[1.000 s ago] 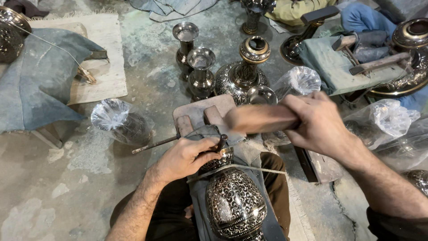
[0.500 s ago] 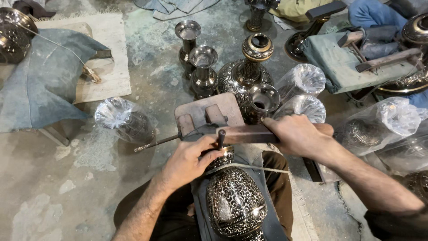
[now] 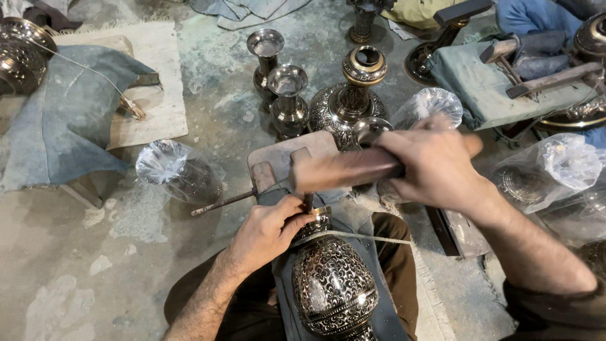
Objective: The person sits on the floor and uses a hammer and chisel to shape the rim of a silver-colored metal vessel. They repeatedly strike the chisel against the vessel's edge while holding it steady with their other hand.
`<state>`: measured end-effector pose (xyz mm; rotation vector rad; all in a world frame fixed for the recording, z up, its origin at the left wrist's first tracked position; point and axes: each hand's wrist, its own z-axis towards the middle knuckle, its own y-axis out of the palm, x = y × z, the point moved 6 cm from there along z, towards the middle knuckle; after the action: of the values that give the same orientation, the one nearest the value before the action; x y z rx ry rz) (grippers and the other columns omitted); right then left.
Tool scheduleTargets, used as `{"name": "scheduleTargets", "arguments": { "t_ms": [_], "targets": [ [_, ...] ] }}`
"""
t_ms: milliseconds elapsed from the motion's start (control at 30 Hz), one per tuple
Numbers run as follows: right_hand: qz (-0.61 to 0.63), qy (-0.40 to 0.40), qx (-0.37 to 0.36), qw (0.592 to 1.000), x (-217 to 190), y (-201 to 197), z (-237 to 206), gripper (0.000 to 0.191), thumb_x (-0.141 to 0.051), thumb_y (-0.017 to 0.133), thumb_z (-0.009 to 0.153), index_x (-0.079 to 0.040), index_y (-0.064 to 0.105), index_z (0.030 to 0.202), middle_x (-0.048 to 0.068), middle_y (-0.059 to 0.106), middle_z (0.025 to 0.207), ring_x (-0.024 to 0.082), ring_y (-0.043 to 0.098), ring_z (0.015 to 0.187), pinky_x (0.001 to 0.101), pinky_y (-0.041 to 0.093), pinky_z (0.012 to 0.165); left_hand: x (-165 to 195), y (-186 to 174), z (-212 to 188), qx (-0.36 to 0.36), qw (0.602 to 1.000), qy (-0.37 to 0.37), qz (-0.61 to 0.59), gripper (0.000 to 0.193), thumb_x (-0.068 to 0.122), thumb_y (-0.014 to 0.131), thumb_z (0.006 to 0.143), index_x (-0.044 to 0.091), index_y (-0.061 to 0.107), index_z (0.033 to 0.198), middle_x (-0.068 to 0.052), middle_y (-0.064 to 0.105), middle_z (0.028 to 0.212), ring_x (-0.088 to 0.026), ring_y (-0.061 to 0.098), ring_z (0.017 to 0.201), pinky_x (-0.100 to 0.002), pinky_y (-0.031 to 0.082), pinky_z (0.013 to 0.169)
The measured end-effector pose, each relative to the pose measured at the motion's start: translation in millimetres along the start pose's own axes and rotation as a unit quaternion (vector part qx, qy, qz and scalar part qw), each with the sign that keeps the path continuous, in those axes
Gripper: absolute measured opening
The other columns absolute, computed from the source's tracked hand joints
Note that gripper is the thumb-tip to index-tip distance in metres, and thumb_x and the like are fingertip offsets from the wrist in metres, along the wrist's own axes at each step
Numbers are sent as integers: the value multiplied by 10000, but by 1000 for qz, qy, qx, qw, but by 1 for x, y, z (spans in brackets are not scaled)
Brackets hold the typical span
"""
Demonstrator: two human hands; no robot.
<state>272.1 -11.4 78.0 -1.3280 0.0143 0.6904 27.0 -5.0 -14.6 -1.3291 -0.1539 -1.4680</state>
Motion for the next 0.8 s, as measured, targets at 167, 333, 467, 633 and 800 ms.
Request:
{"name": "scheduleTargets", "arguments": {
  "t_ms": [167, 333, 467, 633, 800],
  "targets": [
    [-60, 80, -41, 994, 11, 9, -4, 257, -184, 804, 707, -149, 651, 910, -14, 716, 674, 189, 710, 643, 472, 536, 780, -4, 1, 0, -17, 1000, -3, 21, 249, 141, 759, 931, 33, 620, 1106, -132, 789, 907, -290, 800, 802, -386, 638, 644],
    [-247, 20, -19, 969, 0, 5, -6, 217, -110, 813, 701, -129, 637, 828, 3, 703, 648, 211, 675, 571, 494, 475, 713, -18, 10, 2, -82, 995, -61, 13, 185, 190, 736, 960, 75, 635, 1064, -89, 797, 878, -220, 804, 673, -333, 652, 565],
    [-5, 58, -7, 998, 7, 3, -11, 282, -213, 836, 738, -124, 616, 891, 0, 704, 676, 171, 708, 595, 394, 518, 606, -10, 4, 3, -54, 998, 13, 2, 228, 161, 733, 954, 61, 613, 1119, -110, 795, 902, -236, 806, 762, -350, 639, 606],
    [-14, 50, -1, 999, 19, -1, -19, 344, -159, 756, 702, -90, 609, 1005, 37, 699, 745, 154, 707, 660, 333, 567, 665, -5, -1, 7, -69, 997, 42, -15, 236, 162, 711, 969, 57, 600, 1148, -127, 794, 957, -279, 797, 809, -365, 629, 618],
    [-166, -10, 4, 986, 17, -1, -23, 315, -108, 756, 672, -139, 637, 961, -13, 726, 724, 161, 720, 654, 481, 505, 804, -8, -2, 11, -91, 996, 13, 14, 260, 204, 736, 944, 58, 629, 1130, -142, 782, 876, -297, 794, 769, -404, 606, 600]
  ]
}}
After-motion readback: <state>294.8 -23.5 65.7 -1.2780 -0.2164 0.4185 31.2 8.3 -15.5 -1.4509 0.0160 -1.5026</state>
